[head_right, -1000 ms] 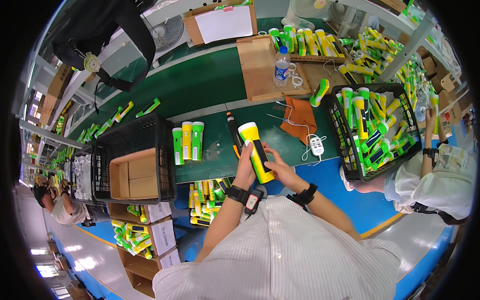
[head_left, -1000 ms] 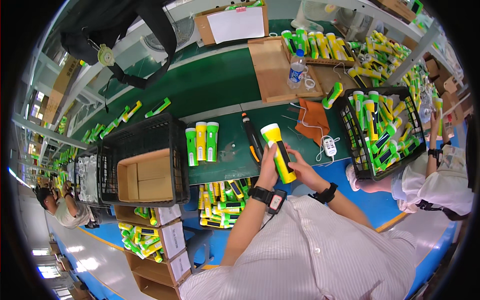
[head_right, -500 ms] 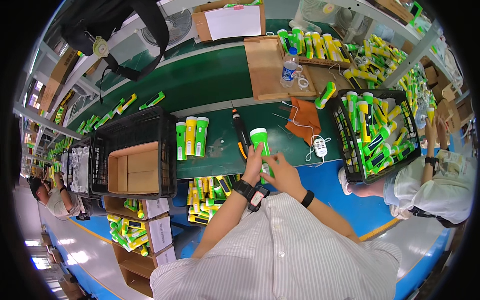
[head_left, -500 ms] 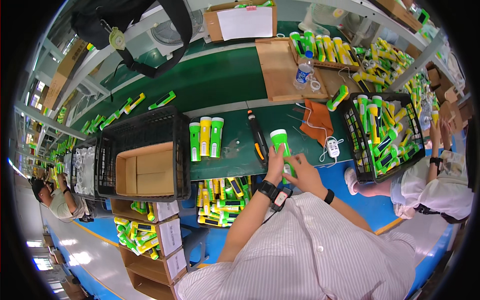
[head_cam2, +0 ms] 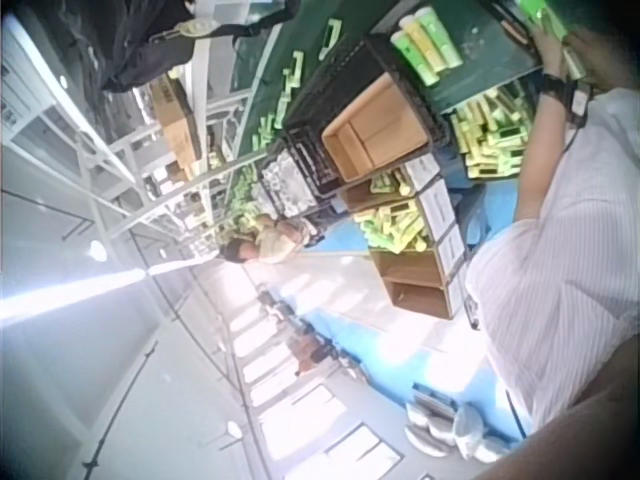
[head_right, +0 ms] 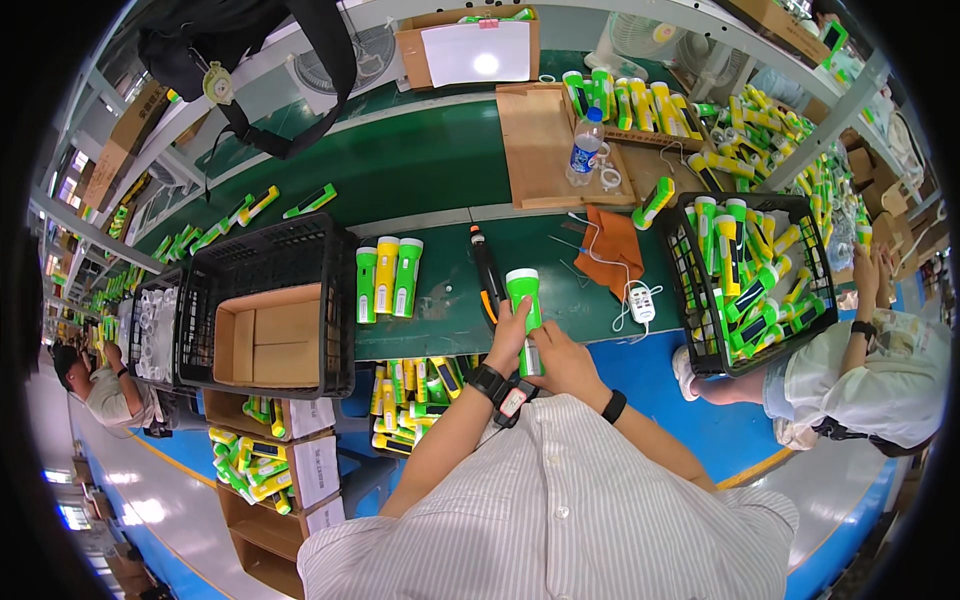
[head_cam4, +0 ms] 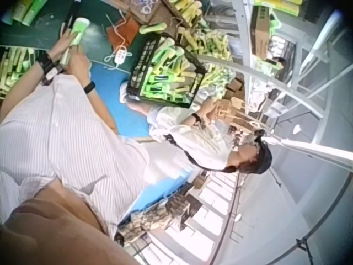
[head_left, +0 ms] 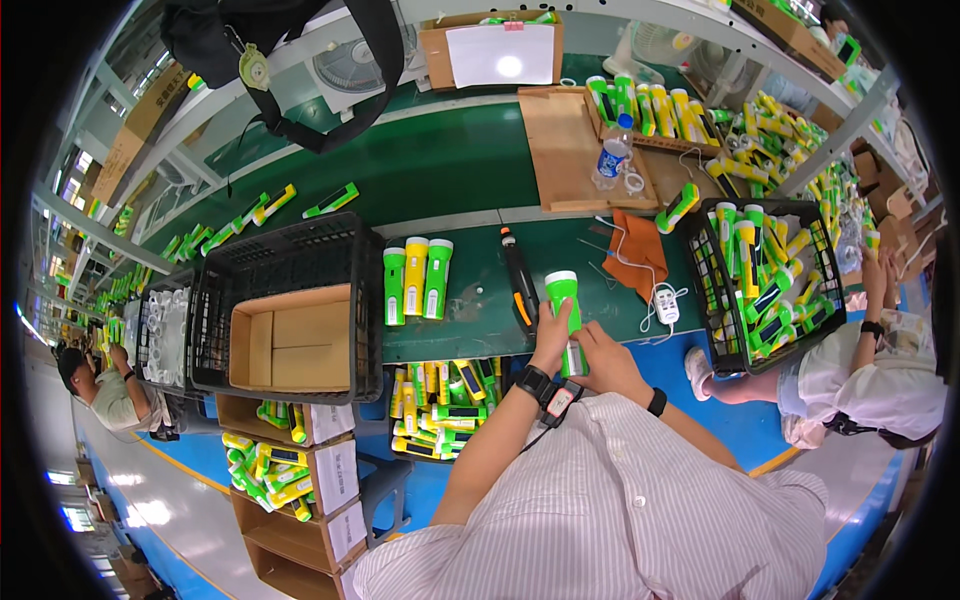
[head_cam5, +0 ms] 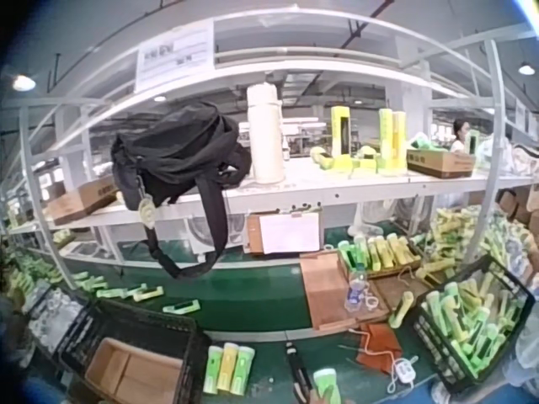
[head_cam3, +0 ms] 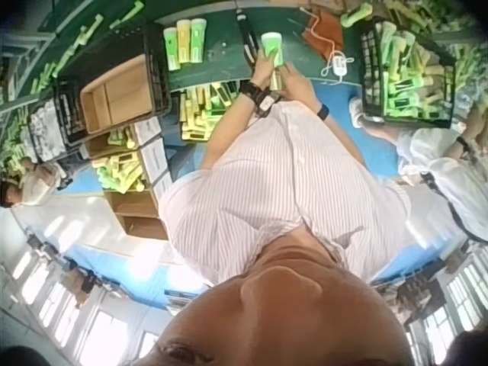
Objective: The person is assembling and testing solar-powered flashlights on an assembly line.
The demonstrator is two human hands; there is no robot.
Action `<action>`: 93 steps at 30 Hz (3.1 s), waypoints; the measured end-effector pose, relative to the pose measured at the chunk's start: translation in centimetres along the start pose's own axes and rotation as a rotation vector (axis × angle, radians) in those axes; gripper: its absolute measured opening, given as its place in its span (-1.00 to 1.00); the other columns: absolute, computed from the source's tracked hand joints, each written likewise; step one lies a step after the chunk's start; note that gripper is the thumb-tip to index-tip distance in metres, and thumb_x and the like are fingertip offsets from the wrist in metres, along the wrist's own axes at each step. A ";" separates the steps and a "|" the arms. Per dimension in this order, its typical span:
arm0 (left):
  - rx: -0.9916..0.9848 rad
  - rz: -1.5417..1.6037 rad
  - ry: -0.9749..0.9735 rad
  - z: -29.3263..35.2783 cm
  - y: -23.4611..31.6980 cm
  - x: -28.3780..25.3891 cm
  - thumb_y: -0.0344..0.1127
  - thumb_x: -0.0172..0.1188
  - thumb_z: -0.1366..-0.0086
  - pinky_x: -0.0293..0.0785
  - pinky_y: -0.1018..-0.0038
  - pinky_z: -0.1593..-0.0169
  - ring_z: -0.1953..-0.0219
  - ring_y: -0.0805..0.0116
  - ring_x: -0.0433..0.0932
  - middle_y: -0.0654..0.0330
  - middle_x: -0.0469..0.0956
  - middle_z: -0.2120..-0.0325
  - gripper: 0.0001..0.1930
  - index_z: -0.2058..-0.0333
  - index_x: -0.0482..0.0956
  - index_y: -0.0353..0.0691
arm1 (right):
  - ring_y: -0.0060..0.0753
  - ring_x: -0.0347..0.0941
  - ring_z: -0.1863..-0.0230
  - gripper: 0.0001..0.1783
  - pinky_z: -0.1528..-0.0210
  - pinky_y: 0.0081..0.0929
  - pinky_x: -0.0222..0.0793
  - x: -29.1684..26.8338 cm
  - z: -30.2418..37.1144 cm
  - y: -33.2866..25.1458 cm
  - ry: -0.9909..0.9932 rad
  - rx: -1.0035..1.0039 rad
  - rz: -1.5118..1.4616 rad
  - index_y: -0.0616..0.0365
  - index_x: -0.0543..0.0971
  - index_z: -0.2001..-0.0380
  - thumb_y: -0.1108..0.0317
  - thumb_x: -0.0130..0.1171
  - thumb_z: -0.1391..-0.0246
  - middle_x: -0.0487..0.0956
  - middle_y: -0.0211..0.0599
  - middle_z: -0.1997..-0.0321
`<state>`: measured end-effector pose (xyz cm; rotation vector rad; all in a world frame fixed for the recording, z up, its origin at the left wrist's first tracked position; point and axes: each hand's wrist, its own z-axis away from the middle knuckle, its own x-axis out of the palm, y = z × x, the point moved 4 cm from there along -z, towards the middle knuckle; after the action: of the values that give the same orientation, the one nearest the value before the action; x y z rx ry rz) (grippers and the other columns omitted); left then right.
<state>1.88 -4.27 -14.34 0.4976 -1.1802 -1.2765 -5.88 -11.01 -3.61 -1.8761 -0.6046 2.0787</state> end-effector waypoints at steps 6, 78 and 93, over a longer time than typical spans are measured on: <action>-0.046 0.015 0.024 0.6 1.3 0.6 -0.06 -0.03 -0.27 0.44 0.48 0.43 0.46 0.42 0.46 0.19 0.41 0.47 -0.68 0.23 0.24 -0.21 | -0.08 0.39 0.20 -0.44 0.31 -0.26 0.38 1.3 -0.3 1.0 0.033 -0.062 -0.149 0.14 0.29 0.27 0.39 0.33 0.40 0.34 -0.21 0.27; -0.032 0.120 -0.296 1.3 3.7 3.5 -0.47 0.21 -0.07 0.46 0.50 0.33 0.36 0.42 0.50 0.20 0.43 0.31 -0.19 -0.22 -0.08 -0.10 | -0.18 0.49 0.38 -0.85 0.37 -0.39 0.36 -6.2 -5.2 7.3 0.404 -0.062 -0.247 0.12 0.58 0.38 0.44 0.16 0.12 0.57 -0.22 0.43; -0.075 0.086 -0.363 3.0 4.6 2.6 -0.53 0.18 -0.05 0.50 0.46 0.44 0.45 0.41 0.49 0.20 0.36 0.32 -0.10 -0.25 -0.21 0.07 | -0.17 0.42 0.40 -0.88 0.29 -0.30 0.32 -5.6 -5.2 5.5 0.376 -0.207 0.010 0.13 0.58 0.44 0.42 0.14 0.14 0.53 -0.22 0.50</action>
<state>1.07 -4.36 -8.35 0.1599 -1.4312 -1.3663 0.33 -17.86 -1.71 -2.3094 -0.7342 1.6537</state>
